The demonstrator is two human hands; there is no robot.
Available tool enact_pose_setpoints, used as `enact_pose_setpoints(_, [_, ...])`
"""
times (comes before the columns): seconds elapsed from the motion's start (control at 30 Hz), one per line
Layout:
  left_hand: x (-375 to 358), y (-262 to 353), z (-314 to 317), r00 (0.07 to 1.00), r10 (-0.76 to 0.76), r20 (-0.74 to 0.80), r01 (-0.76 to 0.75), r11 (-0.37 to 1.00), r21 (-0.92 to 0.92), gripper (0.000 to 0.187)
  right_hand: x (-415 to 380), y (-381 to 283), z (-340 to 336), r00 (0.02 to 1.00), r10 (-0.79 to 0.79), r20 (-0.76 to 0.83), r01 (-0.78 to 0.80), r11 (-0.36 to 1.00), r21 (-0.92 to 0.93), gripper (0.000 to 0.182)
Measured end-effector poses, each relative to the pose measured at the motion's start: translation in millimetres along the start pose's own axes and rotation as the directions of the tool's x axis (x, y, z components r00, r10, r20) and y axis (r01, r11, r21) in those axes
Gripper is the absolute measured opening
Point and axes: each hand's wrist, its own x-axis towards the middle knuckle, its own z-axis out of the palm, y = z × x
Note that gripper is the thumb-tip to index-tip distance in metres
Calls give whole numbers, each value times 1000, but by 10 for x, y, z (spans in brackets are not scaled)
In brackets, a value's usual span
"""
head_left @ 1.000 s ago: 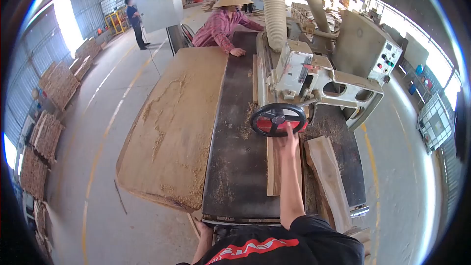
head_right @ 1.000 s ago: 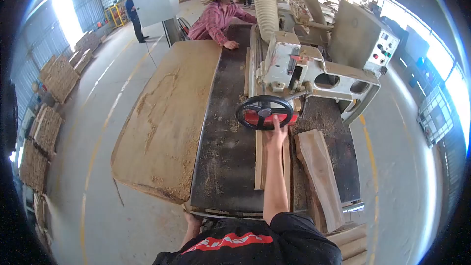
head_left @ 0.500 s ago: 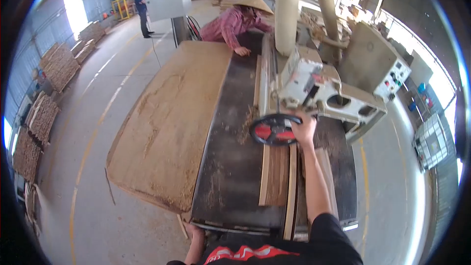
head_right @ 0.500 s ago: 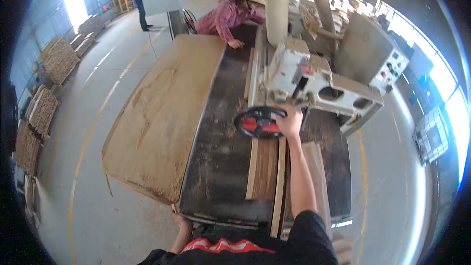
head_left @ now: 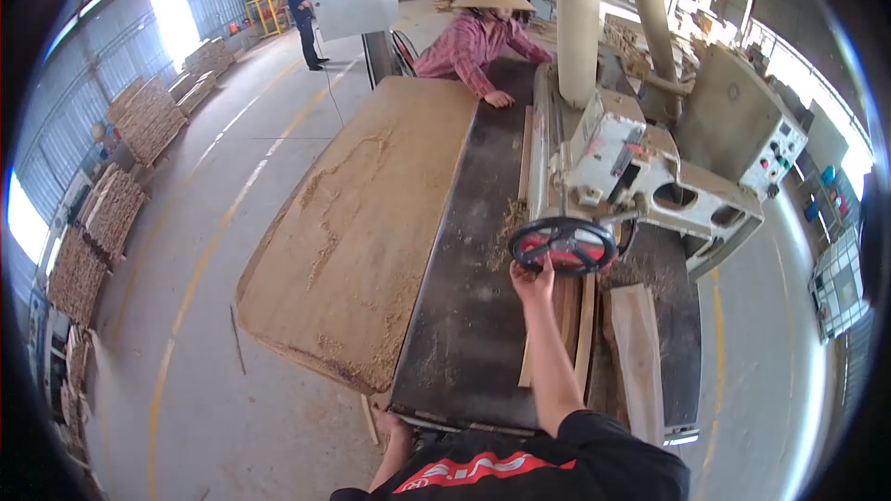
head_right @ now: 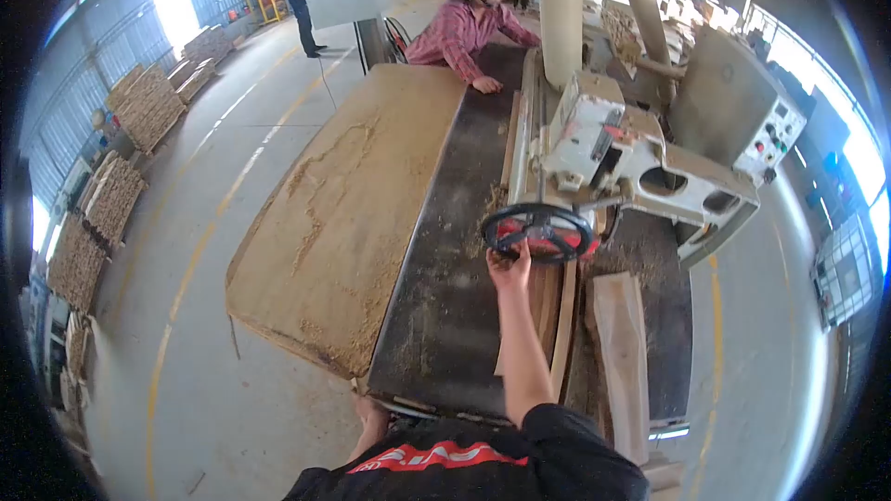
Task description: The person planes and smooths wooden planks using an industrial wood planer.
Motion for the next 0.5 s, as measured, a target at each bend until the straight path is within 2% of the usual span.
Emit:
enact_pose_setpoints(0.03, [55,-15,-57,1000,21,-14,-20,997,78,72,-72,-171,-167,997,73,-4,-73,980,-183,30])
enact_pose_setpoints(0.07, [163,-71,-97,998,64,18,-66,991,117,70,-220,-363,-257,995,-59,83,86,926,-367,27])
enact_pose_setpoints(0.1, [289,-148,-125,993,105,55,-112,982,155,68,-251,-590,-381,945,-230,233,319,805,-501,31])
enact_pose_setpoints(0.13, [239,-121,-140,992,91,90,-103,985,140,66,-536,-741,-173,883,-377,278,467,765,-444,40])
enact_pose_setpoints(0.17, [175,-84,-149,989,77,124,-92,988,125,63,-851,-889,82,787,-500,362,617,657,-434,48])
enact_pose_setpoints(0.2, [-185,170,24,988,12,154,-22,998,63,60,-767,-1077,159,622,-613,487,783,466,-413,53])
enact_pose_setpoints(0.23, [-204,171,-9,981,7,193,-18,998,54,58,-763,-1298,198,625,-543,561,778,378,-501,58])
enact_pose_setpoints(0.27, [-222,170,-40,973,2,231,-12,999,45,56,-885,-1446,393,580,-475,662,807,222,-547,59])
enact_pose_setpoints(0.33, [378,-210,-203,937,102,333,-140,986,92,55,-1039,-1657,787,528,-295,796,797,-151,-584,59])
enact_pose_setpoints(0.37, [372,-209,-257,953,56,298,-94,989,117,55,-1339,-1642,1118,591,-171,788,750,-241,-615,58])
enact_pose_setpoints(0.4, [384,-206,-255,965,15,260,-52,990,134,54,-1365,-1633,1272,480,-82,873,755,-467,-459,57])
enact_pose_setpoints(0.43, [410,-163,-244,975,-18,220,-13,990,142,54,-1406,-1570,1411,492,-21,870,680,-615,-399,49])
enact_pose_setpoints(0.47, [730,-225,-369,914,-190,359,197,980,16,53,-1381,-1524,1445,497,-27,867,630,-676,-382,46])
enact_pose_setpoints(0.5, [956,-346,-563,899,-199,389,224,974,-18,53,-1331,-1481,1484,498,-31,867,581,-730,-360,43])
